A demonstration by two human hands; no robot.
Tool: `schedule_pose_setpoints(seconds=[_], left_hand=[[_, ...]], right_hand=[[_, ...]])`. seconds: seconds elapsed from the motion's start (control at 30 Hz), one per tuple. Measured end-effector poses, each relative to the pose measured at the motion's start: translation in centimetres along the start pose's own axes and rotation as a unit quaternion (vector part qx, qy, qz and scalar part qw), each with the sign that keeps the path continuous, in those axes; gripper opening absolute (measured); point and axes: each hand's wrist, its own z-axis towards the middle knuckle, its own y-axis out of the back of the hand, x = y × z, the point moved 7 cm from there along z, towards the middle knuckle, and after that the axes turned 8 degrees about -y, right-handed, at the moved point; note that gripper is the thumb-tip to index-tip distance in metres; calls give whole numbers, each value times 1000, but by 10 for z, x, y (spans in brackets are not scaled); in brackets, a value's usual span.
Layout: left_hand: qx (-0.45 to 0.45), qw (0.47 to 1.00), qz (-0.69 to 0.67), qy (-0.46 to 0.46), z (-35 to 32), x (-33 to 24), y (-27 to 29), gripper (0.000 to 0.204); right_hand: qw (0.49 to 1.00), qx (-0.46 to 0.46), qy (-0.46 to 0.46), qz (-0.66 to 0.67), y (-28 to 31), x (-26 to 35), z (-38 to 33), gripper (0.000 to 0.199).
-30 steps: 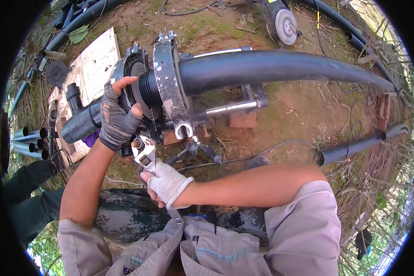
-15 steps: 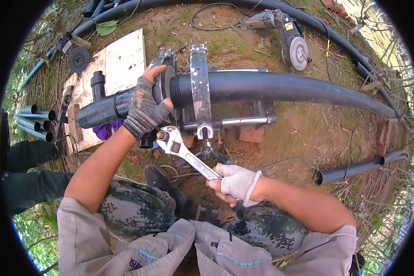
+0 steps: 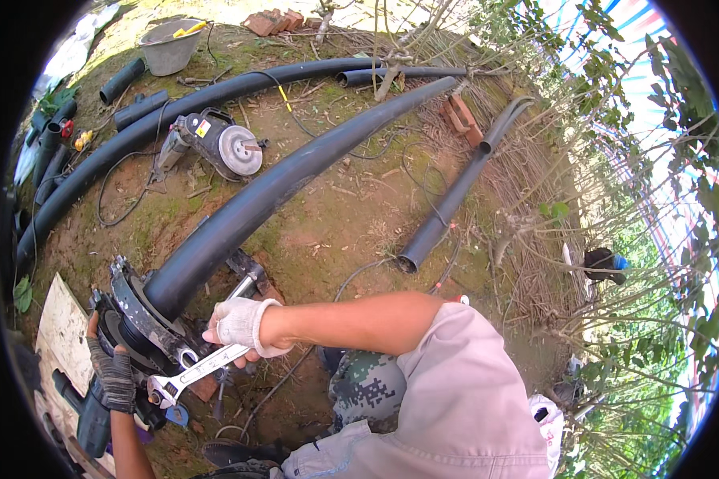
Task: The person uses a pipe fusion machine to join black plastic pipes and fittings. They align the pipe ends in the machine, tighten the clamps with a wrench, and operate the fusion tool to create a joint. The person then removes the fused pipe assembly from the machine.
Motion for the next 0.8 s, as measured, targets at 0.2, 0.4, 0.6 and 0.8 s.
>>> schedule_pose_setpoints(seconds=[0.2,0.4,0.6,0.8], left_hand=[[-22,999,-24,0,-7,12,-2,72],[-30,999,-16,26,-5,8,-3,77],[-5,999,53,5,-4,-3,0,67],[14,988,151,-29,-4,-6,12,46]], right_hand=[[961,-135,110,214,3,-25,11,26],[896,-164,195,364,13,13,11,15],[910,-92,339,219,-9,144,33,16],[927,-107,313,176,-90,233,99,12]])
